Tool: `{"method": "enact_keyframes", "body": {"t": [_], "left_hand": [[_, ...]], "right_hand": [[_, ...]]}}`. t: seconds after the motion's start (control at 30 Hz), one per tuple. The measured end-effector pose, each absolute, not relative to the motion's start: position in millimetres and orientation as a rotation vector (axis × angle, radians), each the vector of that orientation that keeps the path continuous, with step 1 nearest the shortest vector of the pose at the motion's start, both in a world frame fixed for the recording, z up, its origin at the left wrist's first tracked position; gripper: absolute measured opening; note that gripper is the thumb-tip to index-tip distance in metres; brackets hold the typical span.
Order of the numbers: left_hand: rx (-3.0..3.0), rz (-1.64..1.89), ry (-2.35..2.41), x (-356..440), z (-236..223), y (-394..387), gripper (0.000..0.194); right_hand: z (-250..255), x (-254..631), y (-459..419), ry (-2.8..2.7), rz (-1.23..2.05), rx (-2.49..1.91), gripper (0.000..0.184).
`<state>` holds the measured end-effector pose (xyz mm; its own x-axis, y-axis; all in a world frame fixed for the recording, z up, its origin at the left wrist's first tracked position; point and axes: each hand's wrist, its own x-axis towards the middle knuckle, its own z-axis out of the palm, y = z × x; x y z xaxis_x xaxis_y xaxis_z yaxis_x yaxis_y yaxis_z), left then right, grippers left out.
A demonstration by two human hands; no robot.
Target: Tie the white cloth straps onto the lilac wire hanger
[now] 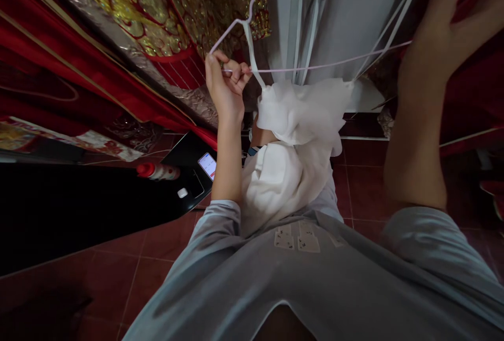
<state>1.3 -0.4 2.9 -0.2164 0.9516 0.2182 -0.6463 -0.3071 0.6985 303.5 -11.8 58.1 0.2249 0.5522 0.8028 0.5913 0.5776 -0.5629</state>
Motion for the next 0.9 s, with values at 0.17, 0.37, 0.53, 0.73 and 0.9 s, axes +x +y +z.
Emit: {"method": "enact_keyframes", "body": {"t": [0.17,0.37,0.53,0.73,0.9], "left_hand": [[0.757,1.734,0.535,-0.3,3.1,-1.6,0.047],[0.67,1.754,0.564,3.7,-7.2,-5.9,0.054],[1.101,1.619,0.77,9.4,-23.4,-23.9,0.035],[1.351,1.484,0.843,-2.4,-6.1,-47.6,0.027],[1.198,1.328,0.585,-9.9,40.8,-49.8,0.047]], "right_hand": [[23.9,252.0,-32.1,-1.84,-0.16,-0.904,0.028],[4.7,215.4,-43.3,-1.963,0.052,-1.226,0.03],[4.9,209.9,-48.6,-1.976,-0.001,-1.254,0.03],[9.1,221.7,-50.5,-1.978,-0.035,-1.257,0.023],[6.2,218.7,-53.2,-1.949,-0.042,-1.3,0.024]]}}
